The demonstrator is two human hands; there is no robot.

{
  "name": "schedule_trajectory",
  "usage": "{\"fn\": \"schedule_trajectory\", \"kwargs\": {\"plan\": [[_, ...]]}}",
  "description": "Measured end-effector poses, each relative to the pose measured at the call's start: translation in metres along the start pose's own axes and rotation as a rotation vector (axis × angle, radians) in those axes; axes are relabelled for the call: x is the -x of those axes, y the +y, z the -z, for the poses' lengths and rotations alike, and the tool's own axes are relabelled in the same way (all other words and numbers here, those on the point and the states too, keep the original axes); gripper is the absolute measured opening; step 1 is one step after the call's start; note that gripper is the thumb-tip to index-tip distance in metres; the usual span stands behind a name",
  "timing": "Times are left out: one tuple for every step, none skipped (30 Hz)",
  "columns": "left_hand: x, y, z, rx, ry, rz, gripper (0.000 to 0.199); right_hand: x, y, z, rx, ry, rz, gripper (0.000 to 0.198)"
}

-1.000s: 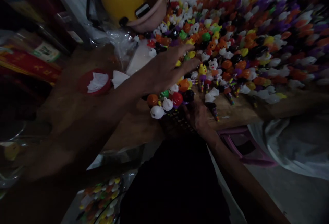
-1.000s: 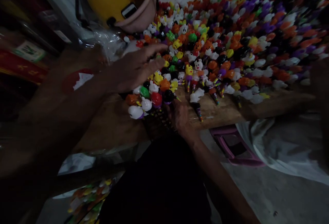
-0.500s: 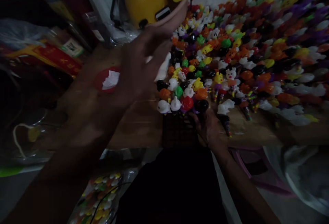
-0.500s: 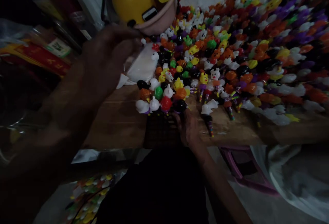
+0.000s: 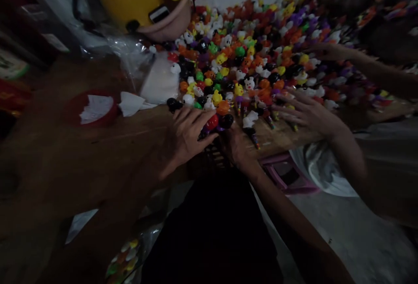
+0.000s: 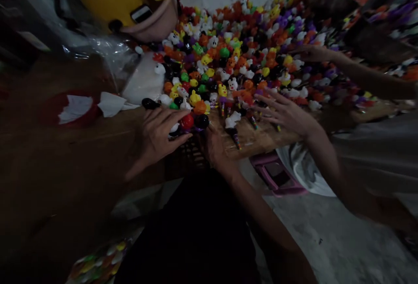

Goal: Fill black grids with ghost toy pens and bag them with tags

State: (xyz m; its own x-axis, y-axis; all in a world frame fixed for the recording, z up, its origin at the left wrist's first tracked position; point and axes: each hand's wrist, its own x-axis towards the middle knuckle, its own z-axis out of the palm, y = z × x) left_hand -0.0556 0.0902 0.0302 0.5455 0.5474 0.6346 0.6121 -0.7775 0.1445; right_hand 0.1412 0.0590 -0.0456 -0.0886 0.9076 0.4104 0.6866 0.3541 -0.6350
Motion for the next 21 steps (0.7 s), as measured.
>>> {"fn": "schedule_trajectory", "kwargs": {"plan": [[-0.003,0.001,-0.002,-0.01,-0.01,-0.004,0.042,0.009,-0.002,0.007,0.019,0.026,0.015,0.031],[-0.004,0.002,-0.003,-0.013,-0.021,0.001,0.038,0.019,-0.002,0.016,0.05,0.066,0.015,0.032],[-0.004,0.004,-0.004,-0.007,-0.035,0.005,0.034,0.031,0.0,0.025,0.095,0.114,-0.009,0.031],[-0.004,0.005,-0.003,0.003,-0.05,0.002,0.028,0.042,0.005,0.034,0.154,0.171,-0.054,0.03],[-0.003,0.007,-0.002,0.011,-0.066,-0.012,0.024,0.052,0.013,0.043,0.226,0.227,-0.11,0.03],[-0.002,0.008,-0.001,0.017,-0.069,-0.035,0.021,0.06,0.022,0.051,0.304,0.26,-0.166,0.032],[0.0,0.009,0.0,0.019,-0.066,-0.061,0.019,0.066,0.032,0.057,0.375,0.269,-0.206,0.035],[0.003,0.009,0.001,0.017,-0.055,-0.081,0.019,0.07,0.042,0.062,0.428,0.257,-0.223,0.036],[0.006,0.009,0.001,0.011,-0.036,-0.094,0.019,0.071,0.05,0.066,0.453,0.234,-0.211,0.037],[0.009,0.008,0.002,0.005,-0.013,-0.099,0.02,0.069,0.055,0.069,0.442,0.219,-0.18,0.036],[0.013,0.007,0.002,0.002,0.006,-0.101,0.02,0.066,0.056,0.073,0.402,0.218,-0.141,0.035],[0.017,0.005,0.002,0.003,0.021,-0.108,0.021,0.06,0.053,0.077,0.346,0.232,-0.106,0.033],[0.02,0.002,0.002,0.01,0.031,-0.122,0.022,0.054,0.046,0.084,0.278,0.258,-0.085,0.03],[0.023,0.0,0.003,0.02,0.047,-0.141,0.023,0.046,0.035,0.093,0.218,0.278,-0.071,0.027],[0.026,-0.002,0.003,0.029,0.058,-0.165,0.025,0.037,0.022,0.103,0.176,0.273,-0.083,0.026],[0.028,-0.004,0.003,0.033,0.068,-0.188,0.027,0.027,0.007,0.114,0.126,0.267,-0.092,0.027],[0.03,-0.006,0.003,0.03,0.079,-0.21,0.028,0.016,-0.008,0.124,0.105,0.228,-0.068,0.027],[0.031,-0.007,0.002,0.021,0.091,-0.229,0.028,0.005,-0.023,0.133,0.098,0.196,-0.004,0.026],[0.032,-0.007,0.001,0.007,0.102,-0.246,0.028,-0.007,-0.036,0.138,0.089,0.162,0.065,0.025],[0.033,-0.008,0.0,-0.008,0.113,-0.262,0.028,-0.018,-0.047,0.141,0.075,0.116,0.13,0.023],[0.034,-0.008,-0.003,-0.022,0.124,-0.273,0.028,-0.03,-0.056,0.141,0.062,0.062,0.187,0.022]]}}
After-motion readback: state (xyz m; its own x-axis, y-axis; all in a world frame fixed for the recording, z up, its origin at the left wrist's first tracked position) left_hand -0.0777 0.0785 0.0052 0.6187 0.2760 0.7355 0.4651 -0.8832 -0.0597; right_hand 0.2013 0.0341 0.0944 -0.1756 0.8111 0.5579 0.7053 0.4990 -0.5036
